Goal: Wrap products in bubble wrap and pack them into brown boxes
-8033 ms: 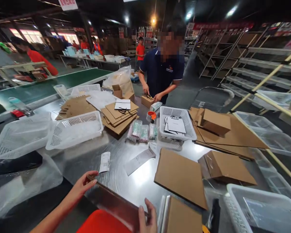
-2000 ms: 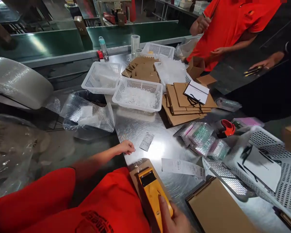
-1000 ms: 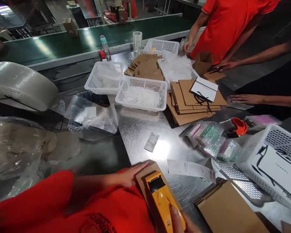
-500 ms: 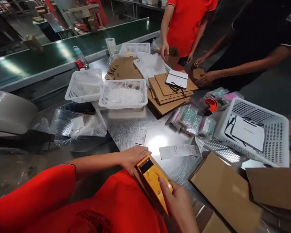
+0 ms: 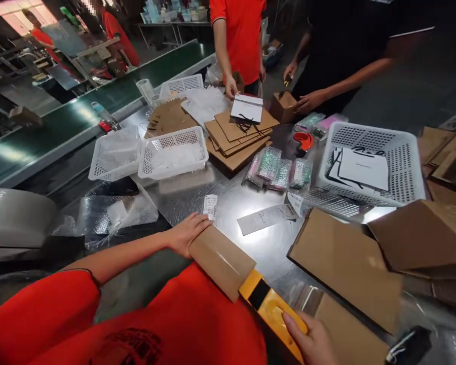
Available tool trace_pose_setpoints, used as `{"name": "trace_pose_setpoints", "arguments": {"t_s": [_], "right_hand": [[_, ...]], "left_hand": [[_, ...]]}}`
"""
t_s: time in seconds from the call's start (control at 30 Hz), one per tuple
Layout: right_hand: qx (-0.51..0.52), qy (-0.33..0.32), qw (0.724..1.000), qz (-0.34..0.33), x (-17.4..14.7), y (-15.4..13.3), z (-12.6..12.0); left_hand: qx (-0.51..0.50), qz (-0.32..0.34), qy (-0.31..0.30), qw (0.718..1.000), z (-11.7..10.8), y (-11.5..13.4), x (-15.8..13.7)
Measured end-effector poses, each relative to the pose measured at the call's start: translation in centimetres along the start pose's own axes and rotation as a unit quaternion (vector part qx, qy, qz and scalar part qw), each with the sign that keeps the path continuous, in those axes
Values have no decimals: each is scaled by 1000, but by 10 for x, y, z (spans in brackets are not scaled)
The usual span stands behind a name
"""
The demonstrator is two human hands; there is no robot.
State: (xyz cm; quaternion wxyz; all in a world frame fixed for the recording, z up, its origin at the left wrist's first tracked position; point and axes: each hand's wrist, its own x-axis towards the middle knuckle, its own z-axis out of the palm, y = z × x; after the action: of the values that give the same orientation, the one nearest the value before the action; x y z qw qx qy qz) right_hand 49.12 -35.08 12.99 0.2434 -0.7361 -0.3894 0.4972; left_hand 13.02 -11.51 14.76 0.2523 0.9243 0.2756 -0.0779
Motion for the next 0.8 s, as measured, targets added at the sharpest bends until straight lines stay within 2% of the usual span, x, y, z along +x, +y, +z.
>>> {"name": "trace_pose_setpoints", "arguments": {"t_s": [0.1, 0.2, 0.3, 0.4, 0.6, 0.7, 0.8], "right_hand": [[-2, -46, 997, -64, 28, -21, 42], [13, -80, 991, -107, 54, -36, 80], [40, -91, 987, -122, 66, -34, 102], [43, -93, 987, -126, 62, -18, 100], [-16, -65, 995, -71, 44, 24, 65], [-68, -60, 994, -60, 46, 18, 63], [-137, -82, 986, -52, 56, -12, 77]], "left_hand": [[96, -47, -30, 994, -17, 2, -9], [136, -15, -77, 988, -18, 21, 0], [121, 11, -110, 986, -9, 43, 17], [113, 7, -112, 987, -5, 50, 24], [106, 9, -107, 989, -11, 46, 21], [104, 9, -110, 988, -9, 47, 22], [122, 8, -108, 987, -2, 48, 23]]}}
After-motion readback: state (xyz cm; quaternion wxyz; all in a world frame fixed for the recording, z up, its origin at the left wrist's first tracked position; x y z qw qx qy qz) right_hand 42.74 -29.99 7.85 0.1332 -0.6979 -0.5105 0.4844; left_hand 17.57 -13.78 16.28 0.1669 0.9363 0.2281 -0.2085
